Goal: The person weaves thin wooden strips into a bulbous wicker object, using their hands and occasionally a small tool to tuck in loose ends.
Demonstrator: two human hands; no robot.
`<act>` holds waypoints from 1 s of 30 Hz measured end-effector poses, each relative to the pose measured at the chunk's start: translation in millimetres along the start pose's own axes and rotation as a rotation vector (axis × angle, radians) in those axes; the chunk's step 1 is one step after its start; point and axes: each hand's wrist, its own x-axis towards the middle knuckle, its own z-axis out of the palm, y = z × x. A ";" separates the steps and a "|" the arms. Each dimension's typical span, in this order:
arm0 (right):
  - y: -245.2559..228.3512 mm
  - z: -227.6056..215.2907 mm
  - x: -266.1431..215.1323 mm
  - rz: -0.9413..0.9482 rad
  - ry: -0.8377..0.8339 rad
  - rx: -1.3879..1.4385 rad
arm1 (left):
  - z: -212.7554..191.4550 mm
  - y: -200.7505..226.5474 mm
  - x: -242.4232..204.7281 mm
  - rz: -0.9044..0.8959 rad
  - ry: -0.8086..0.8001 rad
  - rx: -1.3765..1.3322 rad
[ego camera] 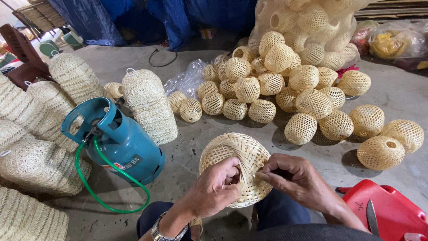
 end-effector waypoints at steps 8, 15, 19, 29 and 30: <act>-2.4 -1.8 -1.2 0.024 -0.014 -0.059 | 2.1 0.6 -0.3 0.026 0.024 0.098; -13.4 5.7 -4.4 -0.035 0.067 -0.200 | 7.6 5.2 -0.2 0.004 0.037 0.105; -17.3 11.2 -6.8 -0.055 0.122 -0.285 | 7.5 3.1 -1.1 0.028 0.029 0.112; -12.4 16.3 -5.4 -0.124 0.116 -0.238 | 5.8 3.7 -4.2 -0.035 0.004 -0.001; -11.4 16.7 -4.8 -0.161 0.119 -0.221 | 6.2 3.9 -4.3 -0.024 0.002 -0.053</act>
